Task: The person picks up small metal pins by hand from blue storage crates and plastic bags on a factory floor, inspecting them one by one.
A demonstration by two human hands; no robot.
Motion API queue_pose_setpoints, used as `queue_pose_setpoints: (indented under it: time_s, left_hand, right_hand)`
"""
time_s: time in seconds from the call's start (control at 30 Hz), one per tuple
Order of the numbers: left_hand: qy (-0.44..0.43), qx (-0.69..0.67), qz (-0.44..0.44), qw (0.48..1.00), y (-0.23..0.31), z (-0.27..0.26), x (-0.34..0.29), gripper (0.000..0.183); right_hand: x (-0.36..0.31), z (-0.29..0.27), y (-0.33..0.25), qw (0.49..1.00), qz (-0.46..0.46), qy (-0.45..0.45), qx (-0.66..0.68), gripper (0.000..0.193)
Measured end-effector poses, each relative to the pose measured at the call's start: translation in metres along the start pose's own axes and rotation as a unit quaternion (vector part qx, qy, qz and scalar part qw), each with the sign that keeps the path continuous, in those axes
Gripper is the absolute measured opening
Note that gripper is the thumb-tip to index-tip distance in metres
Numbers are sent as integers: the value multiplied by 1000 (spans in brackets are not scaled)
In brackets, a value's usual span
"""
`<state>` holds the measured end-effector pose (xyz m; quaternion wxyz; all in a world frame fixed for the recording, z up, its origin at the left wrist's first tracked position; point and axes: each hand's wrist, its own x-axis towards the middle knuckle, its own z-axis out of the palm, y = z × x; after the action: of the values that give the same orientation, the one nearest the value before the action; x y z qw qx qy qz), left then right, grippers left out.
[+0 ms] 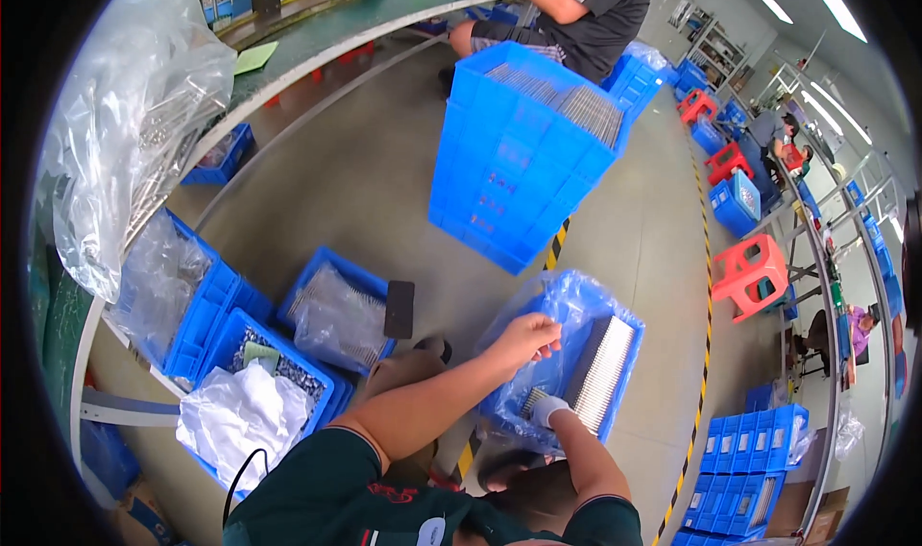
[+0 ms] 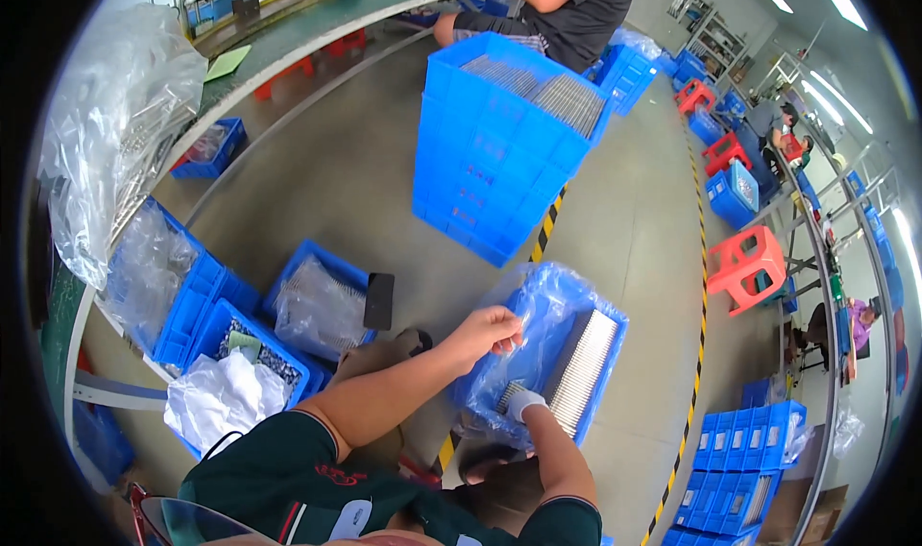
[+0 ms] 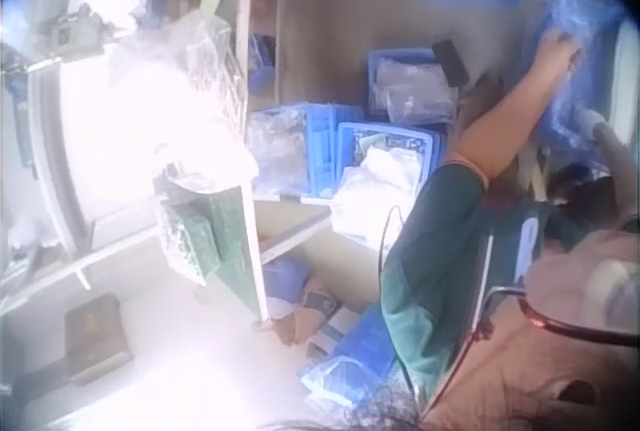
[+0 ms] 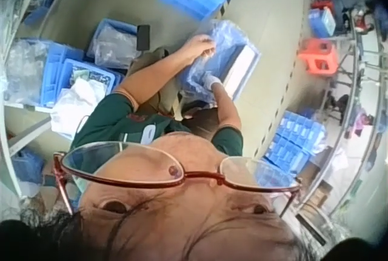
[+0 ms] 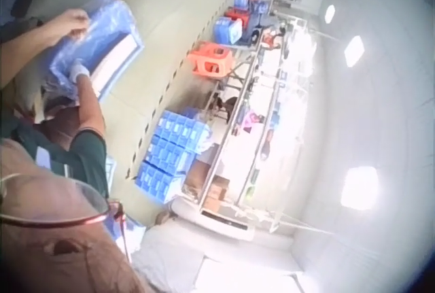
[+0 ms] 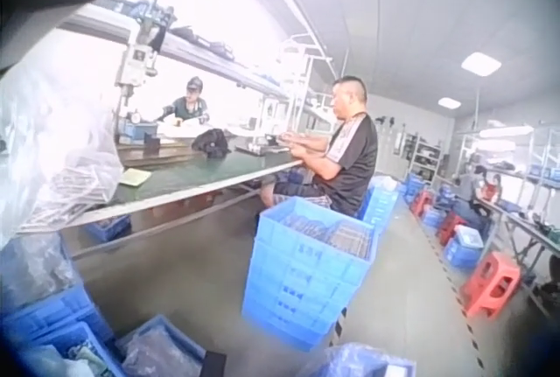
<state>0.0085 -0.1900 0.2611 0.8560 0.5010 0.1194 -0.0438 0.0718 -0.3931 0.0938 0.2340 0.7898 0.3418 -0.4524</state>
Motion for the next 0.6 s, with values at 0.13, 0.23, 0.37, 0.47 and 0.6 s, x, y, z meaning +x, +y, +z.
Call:
queue_pose_setpoints:
  time_s: [0.13, 0.23, 0.37, 0.47, 0.6]
  left_hand:
    - [16, 4, -2, 1000, 4, -4, 1, 17]
    - [-3, -17, 23, 1000, 5, -3, 3, 17]
    - [5, -3, 3, 1000, 6, -2, 9, 17]
    - [-1, -6, 5, 1000, 4, 3, 7, 16]
    - [-1, -4, 14, 1000, 4, -2, 5, 16]
  right_hand:
    - [-14, -25, -10, 1000, 18, -9, 5, 35]
    - [1, -10, -2, 999, -24, 17, -15, 35]
    - [21, -6, 14, 996, -70, -17, -47, 33]
    - [17, -24, 23, 998, 3, 68, 17, 31]
    - [1, -47, 18, 979, 39, 170, 106, 31]
